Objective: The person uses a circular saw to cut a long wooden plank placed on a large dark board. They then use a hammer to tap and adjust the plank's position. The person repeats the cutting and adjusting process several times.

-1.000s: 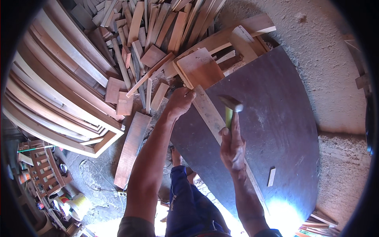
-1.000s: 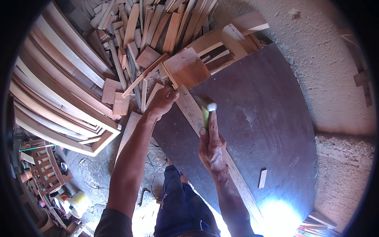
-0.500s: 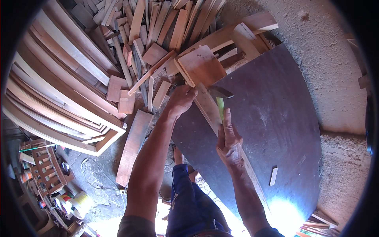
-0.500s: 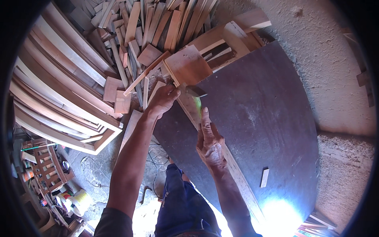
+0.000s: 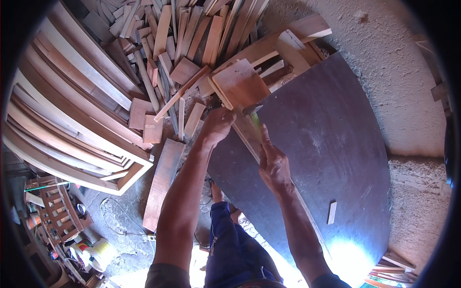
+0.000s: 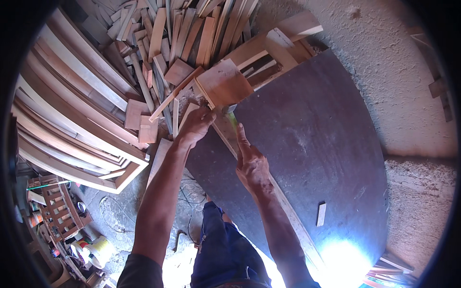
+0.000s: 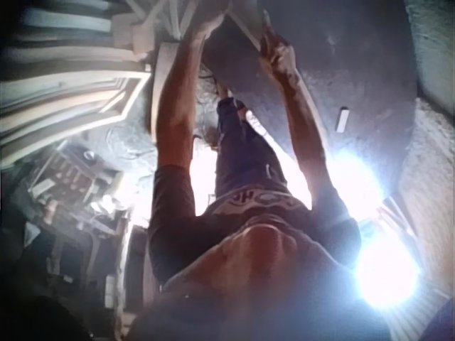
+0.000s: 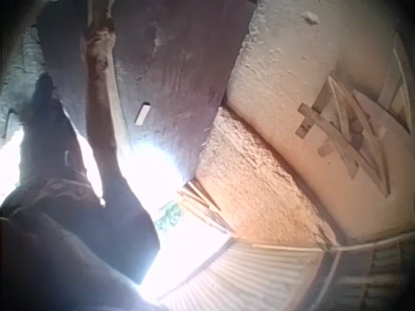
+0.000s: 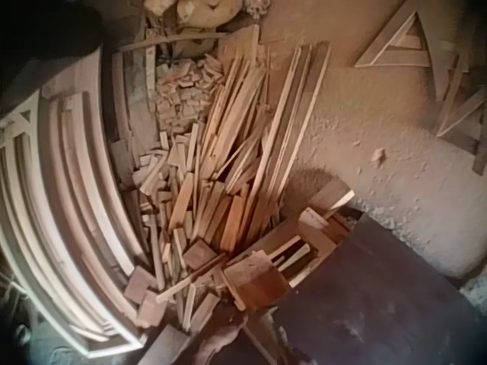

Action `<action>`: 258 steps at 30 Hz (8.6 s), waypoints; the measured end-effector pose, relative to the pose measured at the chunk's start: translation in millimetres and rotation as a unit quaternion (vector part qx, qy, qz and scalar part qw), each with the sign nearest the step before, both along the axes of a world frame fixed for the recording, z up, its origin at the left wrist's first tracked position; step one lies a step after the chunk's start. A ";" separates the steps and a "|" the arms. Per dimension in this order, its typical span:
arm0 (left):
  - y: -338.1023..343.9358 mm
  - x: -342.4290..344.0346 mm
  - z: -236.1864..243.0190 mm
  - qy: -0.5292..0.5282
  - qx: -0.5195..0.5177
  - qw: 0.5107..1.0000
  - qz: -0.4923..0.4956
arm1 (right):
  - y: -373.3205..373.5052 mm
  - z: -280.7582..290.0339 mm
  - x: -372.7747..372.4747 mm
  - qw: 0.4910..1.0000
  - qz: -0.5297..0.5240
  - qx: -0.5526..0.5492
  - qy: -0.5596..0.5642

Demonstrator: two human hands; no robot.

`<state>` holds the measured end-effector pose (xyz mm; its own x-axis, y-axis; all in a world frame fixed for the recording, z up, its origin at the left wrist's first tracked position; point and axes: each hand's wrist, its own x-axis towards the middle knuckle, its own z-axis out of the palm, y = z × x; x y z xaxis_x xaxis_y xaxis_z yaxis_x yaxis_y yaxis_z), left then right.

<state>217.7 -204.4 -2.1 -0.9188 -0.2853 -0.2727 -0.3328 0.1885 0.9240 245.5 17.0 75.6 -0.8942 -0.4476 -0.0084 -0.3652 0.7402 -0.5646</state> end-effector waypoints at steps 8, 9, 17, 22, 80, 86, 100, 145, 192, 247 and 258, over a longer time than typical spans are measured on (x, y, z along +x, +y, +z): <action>-11.3 2.0 3.1 0.006 0.046 0.999 -0.023 | -7.9 6.5 10.0 1.000 -0.012 -0.014 -0.024; -22.3 1.4 0.9 -0.003 0.037 0.999 -0.022 | -13.6 11.0 9.1 1.000 0.005 0.001 -0.023; -50.4 -13.1 -28.7 0.112 0.162 0.976 -0.089 | 5.7 38.7 41.0 0.968 -0.027 -0.239 -0.076; -4.4 -7.0 -0.6 -0.019 0.093 0.994 -0.050 | 112.2 79.4 157.6 0.981 -0.056 -0.158 -0.102; 1471.7 760.2 73.4 0.397 -0.271 0.439 -0.759 | 768.7 -221.0 1083.0 0.009 -0.856 -0.480 -0.194; 1476.8 755.8 72.8 0.339 -0.201 0.507 -0.766 | 799.0 -240.8 1095.8 -0.137 -0.795 -0.550 -0.216; 1486.1 743.2 73.6 0.322 -0.211 0.525 -0.759 | 766.2 -268.2 1062.6 -0.071 -0.770 -0.619 -0.139; 1480.4 751.0 53.7 0.425 -0.236 0.483 -0.728 | 803.0 -250.3 1071.6 -0.072 -0.776 -0.608 -0.153; 1478.6 749.0 44.1 0.414 -0.240 0.493 -0.726 | 1218.0 -3.9 998.3 0.585 -0.791 -0.098 0.151; 1414.2 761.5 73.8 0.407 -0.116 0.616 -0.665 | 1203.1 -5.6 944.3 0.532 -0.725 -0.430 0.072; 1060.1 576.4 87.1 0.331 -0.374 0.782 -0.374 | 1067.8 36.7 866.7 0.802 -0.574 -0.104 -0.126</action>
